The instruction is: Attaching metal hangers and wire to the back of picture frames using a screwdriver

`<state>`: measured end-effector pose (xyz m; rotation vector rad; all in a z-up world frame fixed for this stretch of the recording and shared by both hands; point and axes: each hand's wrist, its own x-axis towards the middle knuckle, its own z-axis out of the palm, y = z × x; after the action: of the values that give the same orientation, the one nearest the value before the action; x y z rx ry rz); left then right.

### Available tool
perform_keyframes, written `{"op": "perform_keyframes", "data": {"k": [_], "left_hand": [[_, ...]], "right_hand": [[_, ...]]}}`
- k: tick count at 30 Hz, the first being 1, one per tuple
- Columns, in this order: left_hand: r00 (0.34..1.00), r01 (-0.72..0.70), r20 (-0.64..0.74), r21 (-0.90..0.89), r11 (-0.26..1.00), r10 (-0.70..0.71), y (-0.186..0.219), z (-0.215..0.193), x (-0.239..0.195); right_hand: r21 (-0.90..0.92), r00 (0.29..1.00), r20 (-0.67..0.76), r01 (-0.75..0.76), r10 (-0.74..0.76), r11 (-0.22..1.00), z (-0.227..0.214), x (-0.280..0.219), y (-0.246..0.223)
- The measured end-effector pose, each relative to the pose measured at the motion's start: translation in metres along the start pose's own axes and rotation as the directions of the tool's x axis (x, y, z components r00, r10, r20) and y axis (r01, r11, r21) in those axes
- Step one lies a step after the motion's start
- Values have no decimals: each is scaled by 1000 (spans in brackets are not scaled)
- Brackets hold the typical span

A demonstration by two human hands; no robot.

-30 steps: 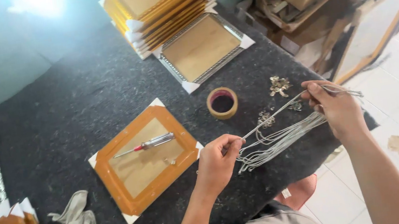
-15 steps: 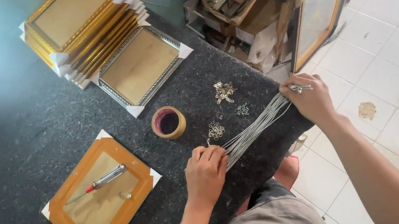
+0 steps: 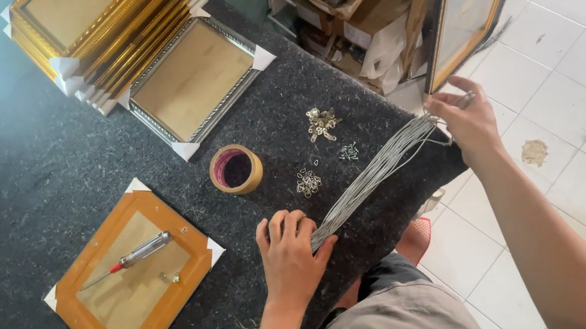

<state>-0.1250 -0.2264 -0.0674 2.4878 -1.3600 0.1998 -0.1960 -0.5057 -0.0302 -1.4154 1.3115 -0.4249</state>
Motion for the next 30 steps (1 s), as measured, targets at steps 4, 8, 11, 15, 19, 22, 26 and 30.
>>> {"op": "perform_keyframes", "data": {"k": [4,8,11,15,19,22,26,30], "left_hand": [[1000,-7,7,-63,998,8,0,-1,-1],[995,-71,-77,-84,994,65,-3,1,-6],[990,-74,-125,-120,990,59,-5,5,-11],[988,-49,-156,-224,973,14,-5,7,-18],[986,-61,-167,-240,969,20,-7,10,-19],[979,-73,-203,-233,970,25,-9,12,-22],[955,35,-285,-176,984,-85,-14,17,-30],[938,67,-321,-190,980,-127,-20,2,-47]], "right_hand": [[67,998,-58,20,-17,998,-5,-1,5],[-312,611,-24,747,-791,586,-3,10,33],[-353,287,372,923,-882,152,6,5,39],[-300,200,613,954,-764,8,15,8,58],[-314,199,564,949,-801,14,17,15,68],[-321,205,569,947,-796,14,21,20,74],[-474,302,401,876,-865,87,31,9,76],[-432,328,238,879,-914,202,54,-34,61]]}}
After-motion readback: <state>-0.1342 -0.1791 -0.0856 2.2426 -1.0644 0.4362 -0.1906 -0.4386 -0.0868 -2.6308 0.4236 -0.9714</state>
